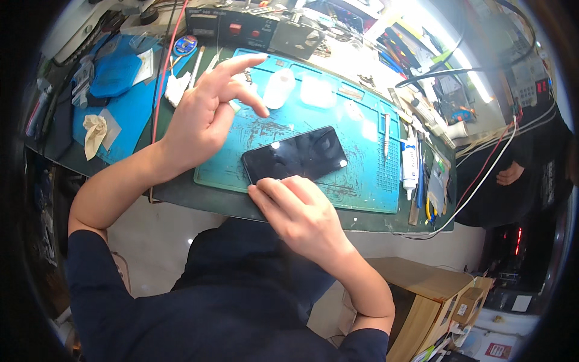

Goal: The person applies adhesive to the internal frame of a disassembled smartphone, then places the back cover onto the device and presses it into place. They wipe the exterior with a cloth, connect a charging cable, and test the screen by tapping it. The person then handles a second smartphone, connecting it to a cable and inspecting its screen and back.

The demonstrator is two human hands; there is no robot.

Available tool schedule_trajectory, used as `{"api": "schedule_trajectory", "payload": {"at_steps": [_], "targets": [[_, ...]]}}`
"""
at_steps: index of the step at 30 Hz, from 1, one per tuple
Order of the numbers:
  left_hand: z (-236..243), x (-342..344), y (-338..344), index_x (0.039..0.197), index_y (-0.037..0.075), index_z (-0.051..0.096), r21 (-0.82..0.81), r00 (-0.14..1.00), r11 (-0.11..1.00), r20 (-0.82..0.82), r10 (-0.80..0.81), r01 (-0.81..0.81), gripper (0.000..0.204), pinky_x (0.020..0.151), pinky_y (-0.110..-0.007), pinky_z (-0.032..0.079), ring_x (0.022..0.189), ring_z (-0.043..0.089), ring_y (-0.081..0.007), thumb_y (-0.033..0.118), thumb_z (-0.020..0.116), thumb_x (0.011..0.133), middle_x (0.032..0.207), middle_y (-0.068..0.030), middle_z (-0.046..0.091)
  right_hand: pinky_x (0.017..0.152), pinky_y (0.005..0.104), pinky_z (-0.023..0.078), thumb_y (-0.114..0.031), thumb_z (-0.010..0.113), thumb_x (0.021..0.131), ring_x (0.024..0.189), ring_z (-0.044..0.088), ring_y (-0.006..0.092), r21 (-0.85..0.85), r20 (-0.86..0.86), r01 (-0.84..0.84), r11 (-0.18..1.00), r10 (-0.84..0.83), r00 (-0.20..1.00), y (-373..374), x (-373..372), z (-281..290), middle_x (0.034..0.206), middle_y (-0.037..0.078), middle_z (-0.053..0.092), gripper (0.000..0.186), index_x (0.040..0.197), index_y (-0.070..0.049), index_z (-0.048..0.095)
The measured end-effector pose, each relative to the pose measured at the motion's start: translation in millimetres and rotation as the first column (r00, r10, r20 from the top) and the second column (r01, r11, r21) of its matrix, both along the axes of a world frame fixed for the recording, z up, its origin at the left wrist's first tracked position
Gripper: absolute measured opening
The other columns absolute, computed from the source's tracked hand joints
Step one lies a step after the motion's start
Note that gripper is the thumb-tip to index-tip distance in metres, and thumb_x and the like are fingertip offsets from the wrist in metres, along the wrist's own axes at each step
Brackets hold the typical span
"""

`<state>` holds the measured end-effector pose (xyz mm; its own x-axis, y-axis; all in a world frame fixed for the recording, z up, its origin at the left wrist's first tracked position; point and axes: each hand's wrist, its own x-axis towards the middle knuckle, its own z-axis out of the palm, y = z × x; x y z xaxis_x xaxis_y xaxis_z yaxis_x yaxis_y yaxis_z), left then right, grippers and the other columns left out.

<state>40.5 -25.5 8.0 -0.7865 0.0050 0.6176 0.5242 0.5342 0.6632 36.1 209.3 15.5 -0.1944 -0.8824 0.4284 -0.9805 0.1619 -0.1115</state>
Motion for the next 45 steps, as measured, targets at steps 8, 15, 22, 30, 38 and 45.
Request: {"api": "schedule_trajectory", "payload": {"at_steps": [8,15,22,30,38,45], "targets": [[-3,-1,-4,0.142,0.002,0.047,-0.021,0.997,0.998,-0.052,0.062,-0.064,0.064,0.091,-0.032,0.046,0.092,0.062,-0.018,-0.012,0.041,0.079,0.089,-0.0051,0.074,0.081,0.0317,0.051,-0.008,0.065,0.072,0.087,0.057,0.0201,0.049,-0.141,0.064,0.997,-0.057,0.988,-36,-35,-2,0.093,0.006,0.054,0.034,0.105,-0.001,0.069],[-1,-3,0,0.143,0.003,0.046,0.045,0.999,0.999,-0.024,0.021,-0.02,0.066,0.089,-0.032,0.046,0.089,0.061,-0.0164,-0.012,0.041,0.079,0.091,-0.0047,0.073,0.078,0.0301,0.051,-0.006,0.066,0.072,0.087,0.058,0.0198,0.094,-0.138,0.004,0.996,0.009,0.99,-29,-24,7,0.097,0.006,0.055,0.035,0.106,0.0,0.07],[-2,0,-2,0.144,0.004,0.045,-0.052,0.995,0.995,-0.057,0.078,-0.081,0.066,0.09,-0.03,0.043,0.09,0.061,-0.0167,-0.012,0.042,0.08,0.089,-0.0034,0.073,0.079,0.0338,0.052,-0.005,0.064,0.074,0.086,0.058,0.0226,0.124,-0.157,0.14,0.982,-0.12,0.98,-12,-47,5,0.099,0.008,0.056,0.037,0.111,0.001,0.066],[0,1,-2,0.143,0.003,0.046,-0.102,0.998,0.994,-0.045,0.038,-0.042,0.067,0.097,-0.033,0.038,0.09,0.061,-0.0178,-0.012,0.043,0.078,0.091,-0.0027,0.074,0.083,0.0325,0.051,-0.007,0.062,0.075,0.088,0.058,0.0213,0.122,-0.169,0.103,0.987,-0.082,0.982,-22,-38,8,0.098,0.008,0.055,0.039,0.113,0.004,0.066],[-5,7,8,0.14,0.004,0.049,-0.269,0.971,0.934,0.014,-0.24,0.235,0.075,0.097,-0.039,0.043,0.093,0.063,-0.027,-0.014,0.048,0.068,0.093,-0.0018,0.074,0.085,0.0338,0.053,0.0,0.061,0.075,0.094,0.061,0.024,0.187,-0.242,0.458,0.869,-0.412,0.879,33,-78,2,0.105,0.009,0.06,0.046,0.12,-0.002,0.065],[-7,9,9,0.138,0.002,0.05,-0.327,0.976,0.92,0.078,-0.202,0.216,0.074,0.097,-0.039,0.044,0.093,0.063,-0.0274,-0.016,0.049,0.067,0.096,-0.0028,0.073,0.082,0.0355,0.053,0.005,0.061,0.073,0.091,0.062,0.0272,0.106,-0.15,0.306,0.946,-0.289,0.945,19,-57,7,0.104,0.01,0.061,0.044,0.115,-0.003,0.067]]}}
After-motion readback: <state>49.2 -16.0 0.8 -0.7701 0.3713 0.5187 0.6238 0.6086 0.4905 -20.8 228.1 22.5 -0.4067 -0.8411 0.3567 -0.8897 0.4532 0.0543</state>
